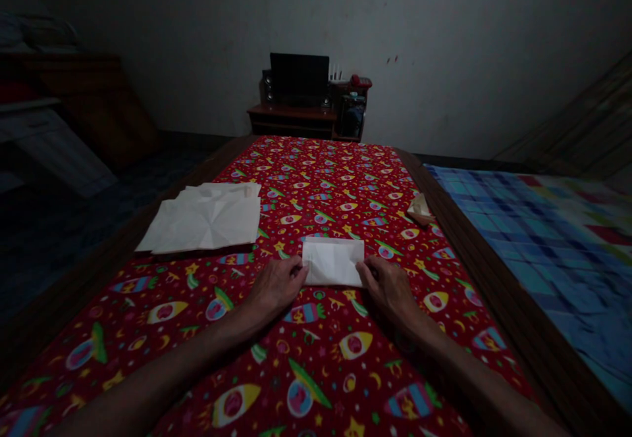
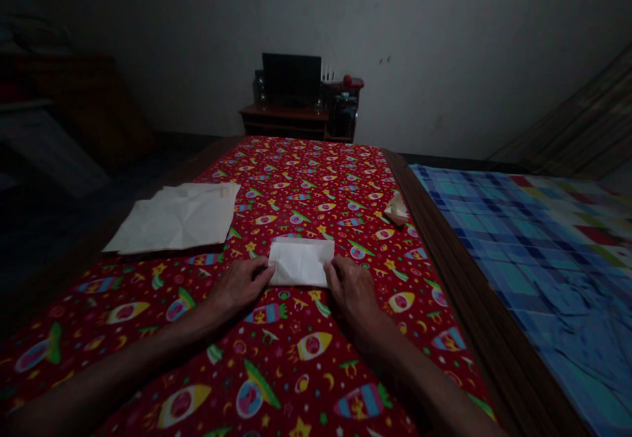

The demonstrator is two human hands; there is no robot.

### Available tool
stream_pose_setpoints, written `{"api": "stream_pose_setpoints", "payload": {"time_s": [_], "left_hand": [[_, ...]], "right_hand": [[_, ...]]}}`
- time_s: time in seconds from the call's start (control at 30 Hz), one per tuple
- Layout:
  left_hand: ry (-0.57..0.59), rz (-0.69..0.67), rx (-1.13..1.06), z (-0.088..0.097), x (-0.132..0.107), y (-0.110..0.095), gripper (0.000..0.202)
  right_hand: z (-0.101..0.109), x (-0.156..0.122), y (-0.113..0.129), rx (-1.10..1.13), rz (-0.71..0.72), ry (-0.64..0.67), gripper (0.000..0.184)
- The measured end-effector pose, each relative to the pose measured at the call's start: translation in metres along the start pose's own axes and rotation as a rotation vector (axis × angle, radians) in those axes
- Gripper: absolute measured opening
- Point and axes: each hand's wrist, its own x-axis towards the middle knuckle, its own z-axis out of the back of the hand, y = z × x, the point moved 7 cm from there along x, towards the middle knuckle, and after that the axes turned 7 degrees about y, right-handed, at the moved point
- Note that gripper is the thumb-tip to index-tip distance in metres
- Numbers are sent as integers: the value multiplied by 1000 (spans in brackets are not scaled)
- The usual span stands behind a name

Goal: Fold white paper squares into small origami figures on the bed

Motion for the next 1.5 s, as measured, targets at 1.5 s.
{"api": "stream_pose_setpoints", "payload": {"time_s": [1.5], "left_hand": [[151,151,-138,-5,-2,14,32]], "right_hand": [[-10,5,1,-282,-64,63,36]]}}
